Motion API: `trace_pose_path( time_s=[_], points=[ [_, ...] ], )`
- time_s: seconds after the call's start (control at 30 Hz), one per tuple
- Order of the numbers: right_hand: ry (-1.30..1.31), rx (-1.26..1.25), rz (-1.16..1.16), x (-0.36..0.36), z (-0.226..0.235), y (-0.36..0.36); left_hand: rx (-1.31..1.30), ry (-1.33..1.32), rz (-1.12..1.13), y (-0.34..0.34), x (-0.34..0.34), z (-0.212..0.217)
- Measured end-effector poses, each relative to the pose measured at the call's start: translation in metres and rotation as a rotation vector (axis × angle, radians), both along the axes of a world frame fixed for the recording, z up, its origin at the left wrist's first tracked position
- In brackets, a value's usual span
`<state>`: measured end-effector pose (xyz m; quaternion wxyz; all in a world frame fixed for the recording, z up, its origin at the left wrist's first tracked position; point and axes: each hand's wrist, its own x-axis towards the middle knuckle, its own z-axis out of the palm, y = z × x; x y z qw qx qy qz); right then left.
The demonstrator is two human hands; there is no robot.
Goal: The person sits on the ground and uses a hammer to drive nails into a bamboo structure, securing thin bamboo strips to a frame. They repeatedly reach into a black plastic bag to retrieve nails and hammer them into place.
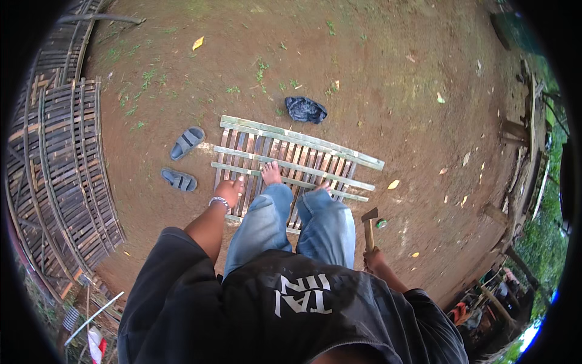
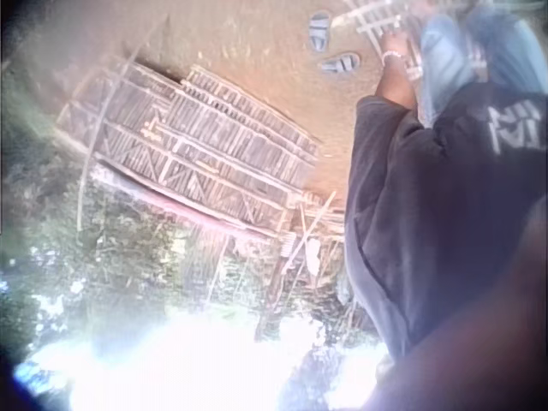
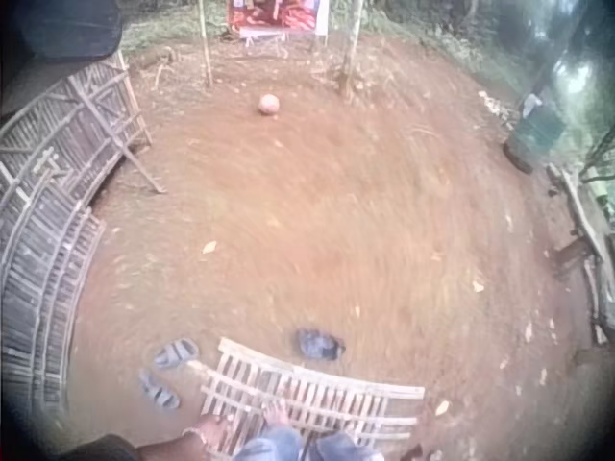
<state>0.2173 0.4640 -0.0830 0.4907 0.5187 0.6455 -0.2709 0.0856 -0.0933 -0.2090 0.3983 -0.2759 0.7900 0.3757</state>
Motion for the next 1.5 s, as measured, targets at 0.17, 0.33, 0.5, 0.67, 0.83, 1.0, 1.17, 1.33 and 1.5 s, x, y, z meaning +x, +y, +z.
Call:
trace_pose_path(
  time_s=[0.17,0.33,0.5,0.67,0.83,1.0,1.17,1.33,1.5],
  points=[
    [-0.07,-0.054,0.404,-0.091,0.057,-0.003,-0.172,0.001,0.095,-0.041,0.029,0.067],
    [0.118,-0.193,0.949,-0.103,-0.02,0.13,-0.387,-0.001,0.193,-0.015,0.139,0.089],
    [-0.113,-0.478,2.373,-0.262,-0.066,0.156,-0.261,-0.22,0.236,0.078,0.309,0.08],
    [0.035,-0.127,0.859,-0.375,-0.01,0.08,-0.122,-0.21,0.618,0.178,0.227,0.181],
    [0.121,-0.081,0.897,-0.393,-0.012,0.069,-0.064,0.001,0.778,0.199,0.207,0.186],
    [0.053,-0.196,0.974,-0.362,-0.005,0.039,-0.077,0.061,1.022,0.198,0.245,0.163],
    [0.002,-0.232,1.154,-0.315,0.021,-0.018,-0.164,0.051,0.967,0.242,0.369,0.117],
    [0.087,-0.278,1.433,-0.275,0.075,-0.086,-0.225,-0.126,1.122,0.273,0.451,0.119],
    [0.17,-0.316,1.478,-0.264,0.1,-0.111,-0.222,-0.106,1.243,0.303,0.493,0.088]
  ],
)
